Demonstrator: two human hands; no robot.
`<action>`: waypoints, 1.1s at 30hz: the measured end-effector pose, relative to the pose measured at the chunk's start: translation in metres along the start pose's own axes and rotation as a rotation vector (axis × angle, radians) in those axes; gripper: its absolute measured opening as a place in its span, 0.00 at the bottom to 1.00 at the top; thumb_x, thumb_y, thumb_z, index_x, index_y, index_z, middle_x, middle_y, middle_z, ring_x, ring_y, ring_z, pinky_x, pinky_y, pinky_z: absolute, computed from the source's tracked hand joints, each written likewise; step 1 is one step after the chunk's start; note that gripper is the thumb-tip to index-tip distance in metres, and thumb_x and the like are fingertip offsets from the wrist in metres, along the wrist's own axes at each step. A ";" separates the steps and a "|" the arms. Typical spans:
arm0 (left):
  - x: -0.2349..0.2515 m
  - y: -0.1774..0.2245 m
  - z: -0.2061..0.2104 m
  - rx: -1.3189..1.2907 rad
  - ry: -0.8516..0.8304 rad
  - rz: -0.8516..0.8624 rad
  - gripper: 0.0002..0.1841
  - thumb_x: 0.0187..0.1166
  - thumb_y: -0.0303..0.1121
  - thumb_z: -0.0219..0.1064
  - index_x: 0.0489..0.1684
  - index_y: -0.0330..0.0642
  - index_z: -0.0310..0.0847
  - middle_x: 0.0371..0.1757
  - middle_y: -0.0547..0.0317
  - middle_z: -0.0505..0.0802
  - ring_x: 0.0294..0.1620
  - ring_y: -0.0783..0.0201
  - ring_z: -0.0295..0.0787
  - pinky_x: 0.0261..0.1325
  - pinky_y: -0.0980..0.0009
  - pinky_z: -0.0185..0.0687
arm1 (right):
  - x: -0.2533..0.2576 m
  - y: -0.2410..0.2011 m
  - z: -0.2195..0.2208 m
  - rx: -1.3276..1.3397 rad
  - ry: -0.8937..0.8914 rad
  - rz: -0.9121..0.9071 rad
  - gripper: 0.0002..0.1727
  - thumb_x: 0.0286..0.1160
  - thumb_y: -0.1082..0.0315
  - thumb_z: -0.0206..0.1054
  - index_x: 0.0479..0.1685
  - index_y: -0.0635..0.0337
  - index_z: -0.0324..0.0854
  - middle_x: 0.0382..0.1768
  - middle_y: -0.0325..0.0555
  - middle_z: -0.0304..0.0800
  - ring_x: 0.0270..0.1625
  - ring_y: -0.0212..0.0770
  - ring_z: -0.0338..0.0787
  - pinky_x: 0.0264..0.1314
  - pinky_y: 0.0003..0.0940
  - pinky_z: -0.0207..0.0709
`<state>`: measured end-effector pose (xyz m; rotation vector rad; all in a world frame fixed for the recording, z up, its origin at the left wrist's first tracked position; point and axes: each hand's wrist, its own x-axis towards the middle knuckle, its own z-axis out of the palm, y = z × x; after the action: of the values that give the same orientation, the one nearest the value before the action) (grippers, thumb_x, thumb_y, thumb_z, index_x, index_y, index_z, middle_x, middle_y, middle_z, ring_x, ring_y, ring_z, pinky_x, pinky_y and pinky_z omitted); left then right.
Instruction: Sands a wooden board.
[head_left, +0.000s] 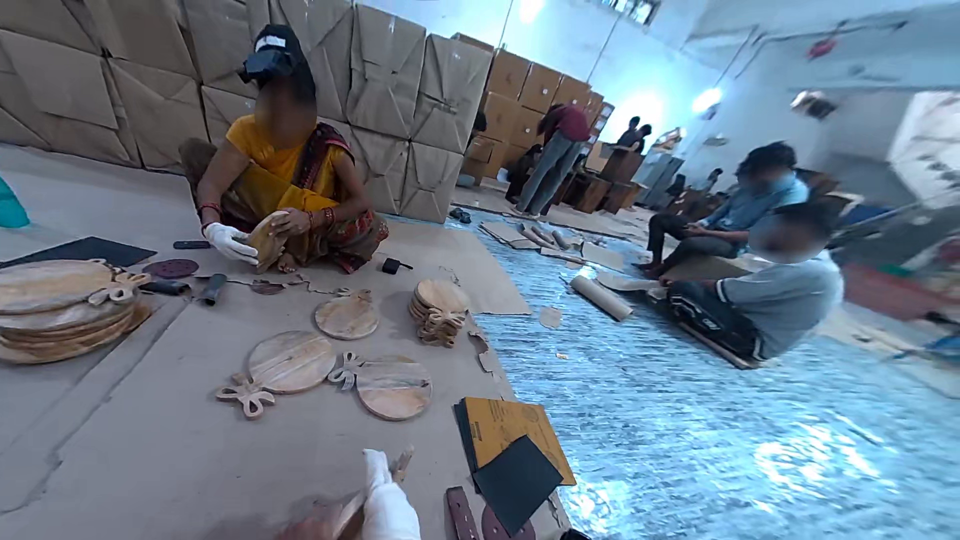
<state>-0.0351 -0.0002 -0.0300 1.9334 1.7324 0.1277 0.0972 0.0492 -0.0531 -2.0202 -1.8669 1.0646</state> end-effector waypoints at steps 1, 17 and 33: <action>0.003 -0.004 -0.002 -0.009 0.001 0.000 0.22 0.80 0.36 0.65 0.67 0.32 0.83 0.52 0.29 0.94 0.56 0.28 0.92 0.59 0.31 0.82 | -0.011 -0.008 0.006 -0.046 0.046 0.012 0.36 0.87 0.64 0.52 0.96 0.34 0.52 0.89 0.45 0.67 0.74 0.58 0.86 0.67 0.67 0.81; -0.008 0.003 -0.012 -0.027 -0.101 -0.085 0.22 0.85 0.39 0.62 0.71 0.35 0.80 0.54 0.33 0.93 0.60 0.35 0.91 0.65 0.38 0.81 | -0.024 -0.019 0.006 -0.248 0.010 0.089 0.37 0.86 0.66 0.55 0.96 0.40 0.51 0.82 0.55 0.75 0.65 0.60 0.90 0.60 0.62 0.85; -0.015 0.006 -0.004 -0.036 -0.026 -0.027 0.19 0.83 0.35 0.62 0.66 0.33 0.82 0.46 0.35 0.94 0.53 0.36 0.93 0.59 0.39 0.83 | 0.008 -0.008 -0.021 -0.216 -0.170 0.087 0.40 0.87 0.67 0.55 0.96 0.29 0.45 0.86 0.49 0.71 0.72 0.59 0.86 0.66 0.67 0.80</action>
<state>-0.0341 -0.0132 -0.0204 1.8774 1.7270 0.1231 0.1035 0.0647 -0.0366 -2.2091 -2.0765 1.1323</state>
